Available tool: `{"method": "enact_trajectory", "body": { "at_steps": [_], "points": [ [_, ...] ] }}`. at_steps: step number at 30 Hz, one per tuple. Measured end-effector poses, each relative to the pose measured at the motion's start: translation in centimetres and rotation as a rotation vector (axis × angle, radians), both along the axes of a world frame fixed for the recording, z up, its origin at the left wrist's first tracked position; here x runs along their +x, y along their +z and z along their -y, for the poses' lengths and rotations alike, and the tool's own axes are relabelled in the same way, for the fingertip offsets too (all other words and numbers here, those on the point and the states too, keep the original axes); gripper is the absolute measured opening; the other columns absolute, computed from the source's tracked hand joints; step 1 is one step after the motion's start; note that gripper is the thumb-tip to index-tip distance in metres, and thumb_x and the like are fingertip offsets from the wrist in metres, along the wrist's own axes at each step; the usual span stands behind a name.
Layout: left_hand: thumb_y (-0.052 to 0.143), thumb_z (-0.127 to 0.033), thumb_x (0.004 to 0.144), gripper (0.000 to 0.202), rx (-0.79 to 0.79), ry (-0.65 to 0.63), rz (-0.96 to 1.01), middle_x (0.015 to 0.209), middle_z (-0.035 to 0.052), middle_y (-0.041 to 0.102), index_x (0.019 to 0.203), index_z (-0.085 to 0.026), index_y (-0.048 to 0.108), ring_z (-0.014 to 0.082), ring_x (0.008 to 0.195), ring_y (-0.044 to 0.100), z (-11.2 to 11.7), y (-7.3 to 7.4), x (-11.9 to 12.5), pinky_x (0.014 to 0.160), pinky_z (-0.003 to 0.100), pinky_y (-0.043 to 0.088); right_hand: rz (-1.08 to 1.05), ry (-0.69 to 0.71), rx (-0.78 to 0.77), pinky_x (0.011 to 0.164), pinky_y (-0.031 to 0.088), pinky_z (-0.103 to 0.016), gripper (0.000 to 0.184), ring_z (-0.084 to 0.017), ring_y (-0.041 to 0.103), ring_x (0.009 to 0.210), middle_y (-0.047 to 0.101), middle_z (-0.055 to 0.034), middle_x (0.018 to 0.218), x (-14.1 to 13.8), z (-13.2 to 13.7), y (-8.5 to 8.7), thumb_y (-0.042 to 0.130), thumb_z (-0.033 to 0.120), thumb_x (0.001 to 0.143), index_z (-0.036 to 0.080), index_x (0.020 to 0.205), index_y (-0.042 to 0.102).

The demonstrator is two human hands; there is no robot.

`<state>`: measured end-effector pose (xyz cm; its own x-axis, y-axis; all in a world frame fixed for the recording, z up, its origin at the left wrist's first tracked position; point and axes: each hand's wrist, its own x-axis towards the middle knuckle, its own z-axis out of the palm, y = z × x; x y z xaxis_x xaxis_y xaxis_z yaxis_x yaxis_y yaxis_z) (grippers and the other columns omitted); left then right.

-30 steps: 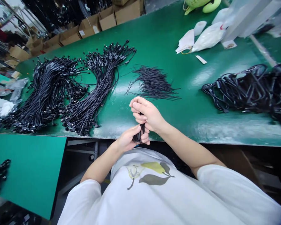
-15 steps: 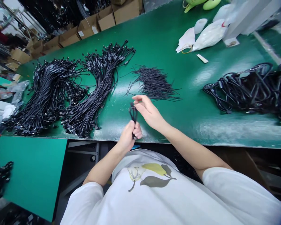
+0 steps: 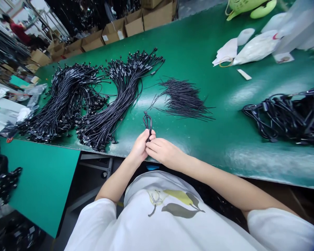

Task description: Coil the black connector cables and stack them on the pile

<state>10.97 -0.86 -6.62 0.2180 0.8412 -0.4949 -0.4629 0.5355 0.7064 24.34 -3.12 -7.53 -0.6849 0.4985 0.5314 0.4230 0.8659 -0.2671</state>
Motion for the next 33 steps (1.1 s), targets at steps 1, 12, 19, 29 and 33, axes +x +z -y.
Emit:
{"method": "enact_trajectory", "body": {
  "at_steps": [1,12,19,29,33],
  "points": [
    [0.071,-0.047,0.079,0.038,0.04,-0.006,-0.046,0.061,-0.0048,0.044,0.078,-0.011,0.057,0.0042,0.051,0.039,0.1,-0.1,-0.2,0.049,0.016,0.032,0.0,0.036,-0.024,0.081,0.049,-0.034,0.034,-0.017,0.056,0.088,0.065,-0.0101,0.092,0.5,-0.2,0.6,0.032,0.013,0.098,0.015,0.094,0.066],
    [0.047,-0.059,0.088,0.043,0.28,-0.708,-0.435,0.057,-0.0089,0.033,0.082,-0.017,0.049,0.0063,0.048,0.027,2.9,-0.3,-2.5,0.047,0.021,0.028,0.454,0.024,0.092,0.079,0.039,-0.035,0.037,-0.016,0.052,0.072,0.056,-0.0037,0.077,4.5,-1.9,1.0,0.04,0.044,0.1,0.015,0.087,0.058],
    [0.038,-0.043,0.095,0.029,0.439,-0.815,-0.713,0.062,-0.006,0.039,0.086,-0.019,0.051,0.0106,0.055,0.034,2.9,-0.9,-2.2,0.057,0.025,0.032,0.507,-0.078,0.014,0.056,0.02,-0.031,0.028,-0.016,0.047,0.066,0.055,-0.0054,0.078,4.8,0.2,-0.7,0.034,0.027,0.102,0.014,0.087,0.054],
    [0.046,-0.032,0.092,0.02,0.696,-0.824,-1.02,0.071,0.0013,0.055,0.076,-0.022,0.051,0.0177,0.065,0.048,2.4,-2.0,-0.8,0.065,0.028,0.033,0.539,-0.09,-0.111,0.059,0.029,-0.029,0.026,-0.016,0.051,0.068,0.058,-0.0072,0.076,5.4,0.1,-1.3,0.036,0.017,0.099,0.012,0.085,0.057],
    [0.048,-0.049,0.091,0.033,0.465,-0.745,-0.751,0.062,-0.0023,0.048,0.079,-0.019,0.055,0.0129,0.056,0.041,2.1,-3.1,-0.4,0.056,0.025,0.031,0.333,-0.041,-0.17,0.071,0.039,-0.03,0.031,-0.016,0.056,0.081,0.063,-0.0081,0.089,7.9,-2.3,-0.7,0.043,0.037,0.099,0.014,0.093,0.064]
  ]
}}
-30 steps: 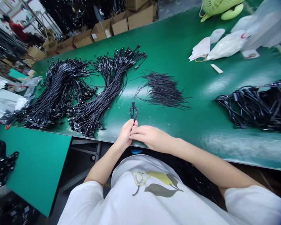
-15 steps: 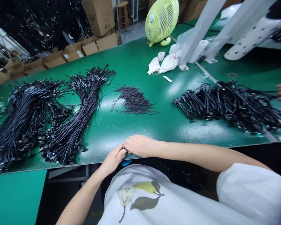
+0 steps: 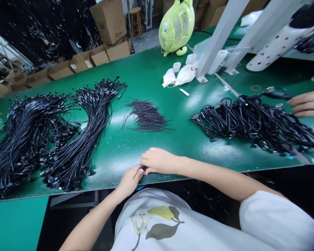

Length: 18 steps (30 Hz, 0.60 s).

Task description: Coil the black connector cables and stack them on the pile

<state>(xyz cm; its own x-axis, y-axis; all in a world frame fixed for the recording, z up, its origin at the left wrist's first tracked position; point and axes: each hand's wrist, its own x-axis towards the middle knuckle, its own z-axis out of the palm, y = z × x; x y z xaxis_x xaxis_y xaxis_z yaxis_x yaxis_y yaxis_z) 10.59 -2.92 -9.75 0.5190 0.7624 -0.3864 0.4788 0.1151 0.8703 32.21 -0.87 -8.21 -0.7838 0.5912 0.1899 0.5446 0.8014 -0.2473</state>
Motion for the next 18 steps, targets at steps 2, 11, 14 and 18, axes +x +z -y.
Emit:
{"method": "enact_trajectory", "body": {
  "at_steps": [2,11,14,18],
  "points": [
    [0.053,-0.056,0.086,0.04,-0.166,0.152,0.185,0.057,-0.0053,0.042,0.08,-0.017,0.055,0.0093,0.05,0.035,-0.4,0.0,0.3,0.051,0.023,0.028,-0.193,-0.176,0.005,0.079,0.042,-0.03,0.031,-0.017,0.057,0.094,0.064,-0.0087,0.103,2.6,-2.7,0.1,0.042,0.036,0.1,0.017,0.103,0.066],
    [0.074,-0.051,0.072,0.043,-0.347,0.478,0.6,0.058,-0.0063,0.044,0.08,-0.014,0.054,0.0038,0.046,0.037,-1.8,2.5,2.0,0.044,0.019,0.026,-0.036,-0.675,0.158,0.083,0.039,-0.038,0.027,-0.023,0.055,0.092,0.063,-0.0177,0.111,9.0,-9.7,-2.9,0.044,0.018,0.094,0.01,0.093,0.069],
    [0.075,-0.051,0.071,0.043,-0.354,0.499,0.648,0.056,-0.008,0.039,0.078,-0.014,0.054,0.0024,0.044,0.033,-1.6,2.4,2.4,0.044,0.018,0.024,-0.193,-0.789,0.163,0.082,0.04,-0.037,0.028,-0.024,0.056,0.092,0.064,-0.0159,0.105,7.1,-7.2,-1.9,0.045,0.025,0.095,0.011,0.095,0.069],
    [0.072,-0.048,0.076,0.046,-0.333,0.479,0.698,0.057,-0.0085,0.04,0.104,-0.015,0.057,0.0036,0.044,0.033,-1.4,2.6,3.2,0.045,0.018,0.023,-0.517,-0.606,-0.245,0.073,0.042,-0.028,0.021,-0.016,0.057,0.078,0.064,-0.0055,0.086,2.1,-2.5,-0.8,0.053,0.03,0.092,0.017,0.09,0.069]
  ]
}}
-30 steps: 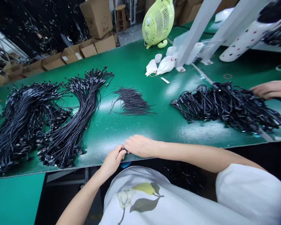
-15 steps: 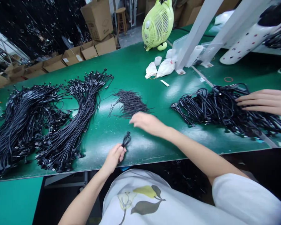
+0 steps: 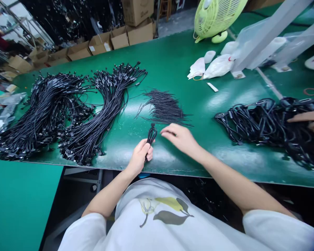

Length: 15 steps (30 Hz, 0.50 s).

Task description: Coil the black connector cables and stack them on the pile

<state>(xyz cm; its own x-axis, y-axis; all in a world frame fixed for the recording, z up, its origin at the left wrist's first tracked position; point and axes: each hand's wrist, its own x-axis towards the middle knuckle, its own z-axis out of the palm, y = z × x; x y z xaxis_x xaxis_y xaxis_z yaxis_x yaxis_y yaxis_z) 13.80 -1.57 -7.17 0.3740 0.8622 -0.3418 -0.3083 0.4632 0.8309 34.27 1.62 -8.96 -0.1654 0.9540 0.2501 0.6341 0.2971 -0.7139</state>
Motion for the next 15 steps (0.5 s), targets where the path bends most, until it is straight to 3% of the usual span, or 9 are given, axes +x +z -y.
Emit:
{"method": "enact_trajectory", "body": {
  "at_steps": [3,5,9,12,15],
  "points": [
    [0.071,-0.046,0.078,0.06,0.034,-0.006,0.01,0.059,-0.0086,0.041,0.126,-0.018,0.05,0.0049,0.046,0.033,0.0,0.0,0.2,0.046,0.019,0.025,-0.192,0.102,-0.14,0.064,0.041,-0.024,0.02,-0.012,0.054,0.068,0.06,-0.0014,0.078,-3.7,2.7,0.2,0.053,0.03,0.091,0.018,0.083,0.067],
    [0.067,-0.046,0.08,0.059,0.086,0.016,-0.039,0.061,-0.0077,0.041,0.128,-0.016,0.052,0.0056,0.048,0.034,-0.1,-0.4,0.0,0.047,0.02,0.026,-0.166,0.079,-0.101,0.062,0.04,-0.023,0.021,-0.011,0.052,0.065,0.058,-0.0014,0.076,-5.1,3.7,0.2,0.05,0.029,0.093,0.017,0.084,0.065],
    [0.058,-0.043,0.088,0.054,0.269,0.034,-0.311,0.06,-0.0061,0.045,0.134,-0.016,0.053,0.008,0.051,0.037,-0.6,-1.5,-1.0,0.05,0.022,0.029,0.263,0.119,0.259,0.068,0.037,-0.028,0.027,-0.015,0.05,0.07,0.058,-0.0059,0.076,-5.7,4.1,0.8,0.042,0.022,0.097,0.016,0.083,0.064],
    [0.054,-0.036,0.089,0.044,0.377,-0.04,-0.473,0.055,-0.0058,0.045,0.127,-0.015,0.06,0.0092,0.052,0.038,-1.0,-1.8,-1.9,0.052,0.022,0.031,0.508,0.325,0.594,0.076,0.038,-0.032,0.029,-0.018,0.054,0.085,0.064,-0.01,0.089,-5.4,3.3,1.8,0.038,0.012,0.096,0.014,0.088,0.065],
    [0.052,-0.035,0.087,0.041,0.347,-0.14,-0.476,0.05,-0.0059,0.044,0.119,-0.012,0.065,0.0088,0.049,0.036,-1.0,-1.5,-2.6,0.049,0.022,0.028,0.637,0.551,0.777,0.084,0.039,-0.035,0.026,-0.019,0.054,0.097,0.063,-0.0115,0.101,-5.3,2.3,3.1,0.037,0.01,0.095,0.012,0.094,0.064]
  ]
}}
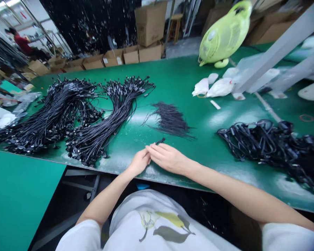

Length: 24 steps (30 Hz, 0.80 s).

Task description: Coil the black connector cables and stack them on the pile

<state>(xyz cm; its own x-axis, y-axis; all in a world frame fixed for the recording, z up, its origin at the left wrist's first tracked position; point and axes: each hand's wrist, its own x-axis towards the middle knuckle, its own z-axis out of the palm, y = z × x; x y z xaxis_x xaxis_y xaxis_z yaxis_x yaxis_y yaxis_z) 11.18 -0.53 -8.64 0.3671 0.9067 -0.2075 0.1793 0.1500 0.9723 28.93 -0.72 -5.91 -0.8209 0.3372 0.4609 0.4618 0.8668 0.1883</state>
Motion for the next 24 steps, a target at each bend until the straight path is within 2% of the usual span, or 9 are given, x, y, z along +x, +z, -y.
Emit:
{"method": "enact_trajectory", "body": {
  "at_steps": [4,7,11,13,15,17,20,22,24],
  "points": [
    [0.059,-0.047,0.081,0.062,-0.218,-0.02,0.12,0.044,-0.0089,0.038,0.128,-0.007,0.057,0.0071,0.041,0.028,0.3,0.2,-0.3,0.043,0.021,0.021,0.25,0.033,0.044,0.075,0.041,-0.035,0.021,-0.019,0.055,0.084,0.06,-0.009,0.088,-0.8,-0.3,1.1,0.042,0.014,0.095,0.011,0.09,0.062],
    [0.065,-0.056,0.074,0.08,-0.296,0.016,0.187,0.044,-0.0095,0.039,0.135,-0.006,0.049,0.0073,0.04,0.028,0.4,-0.4,0.1,0.042,0.021,0.021,0.387,0.034,0.041,0.068,0.039,-0.034,0.019,-0.02,0.055,0.079,0.058,-0.0081,0.079,-1.7,-0.3,1.1,0.05,0.017,0.091,0.012,0.077,0.062],
    [0.073,-0.048,0.066,0.077,-0.323,0.09,0.179,0.046,-0.0085,0.043,0.131,-0.01,0.053,0.0076,0.043,0.033,0.7,-1.9,0.7,0.044,0.02,0.024,0.558,0.043,0.041,0.057,0.034,-0.032,0.024,-0.02,0.054,0.071,0.06,-0.0103,0.076,-2.5,-0.7,1.5,0.051,0.02,0.09,0.011,0.071,0.063],
    [0.074,-0.04,0.064,0.071,-0.295,0.105,0.19,0.05,-0.0063,0.05,0.128,-0.012,0.057,0.0085,0.046,0.04,0.7,-2.6,0.8,0.046,0.02,0.03,0.615,0.018,-0.076,0.055,0.032,-0.031,0.022,-0.019,0.055,0.068,0.064,-0.0109,0.078,-2.6,-1.3,1.9,0.051,0.017,0.089,0.011,0.073,0.065],
    [0.075,-0.032,0.062,0.069,-0.269,0.15,0.219,0.061,-0.0031,0.061,0.127,-0.015,0.058,0.0098,0.05,0.047,0.3,-3.1,0.9,0.051,0.022,0.036,0.594,-0.063,-0.294,0.053,0.031,-0.029,0.016,-0.018,0.057,0.067,0.067,-0.0101,0.082,-2.6,-2.1,2.4,0.054,0.017,0.086,0.011,0.078,0.067],
    [0.072,-0.03,0.063,0.063,-0.288,0.279,0.246,0.078,0.0012,0.07,0.124,-0.018,0.06,0.0139,0.06,0.059,-0.5,-3.1,0.8,0.059,0.024,0.045,0.446,-0.236,-0.498,0.052,0.03,-0.028,0.018,-0.018,0.058,0.068,0.069,-0.0095,0.085,-2.6,-2.6,2.6,0.053,0.022,0.085,0.011,0.084,0.067],
    [0.059,-0.041,0.078,0.041,-0.392,0.39,0.235,0.096,0.0077,0.073,0.11,-0.019,0.067,0.0232,0.092,0.068,-2.2,-2.2,0.1,0.081,0.032,0.053,-0.023,-0.446,-0.799,0.056,0.033,-0.024,0.025,-0.015,0.057,0.071,0.068,-0.0049,0.083,-3.2,-2.6,2.0,0.047,0.027,0.089,0.013,0.081,0.066],
    [0.049,-0.051,0.084,0.042,-0.354,0.339,0.186,0.099,0.0084,0.073,0.102,-0.021,0.07,0.0265,0.108,0.065,-3.1,-1.3,-0.9,0.09,0.035,0.052,-0.401,-0.451,-1.091,0.06,0.036,-0.02,0.024,-0.01,0.054,0.069,0.065,0.0,0.077,-3.6,-2.3,1.1,0.046,0.026,0.089,0.014,0.076,0.063],
    [0.047,-0.06,0.082,0.046,-0.193,0.278,0.108,0.099,0.0058,0.074,0.098,-0.024,0.072,0.0285,0.113,0.063,-3.3,-0.5,-1.9,0.092,0.037,0.052,-0.679,-0.409,-1.356,0.06,0.036,-0.017,0.021,-0.007,0.049,0.064,0.06,0.003,0.072,-3.5,-2.2,0.2,0.049,0.025,0.088,0.014,0.075,0.061]
  ]
}}
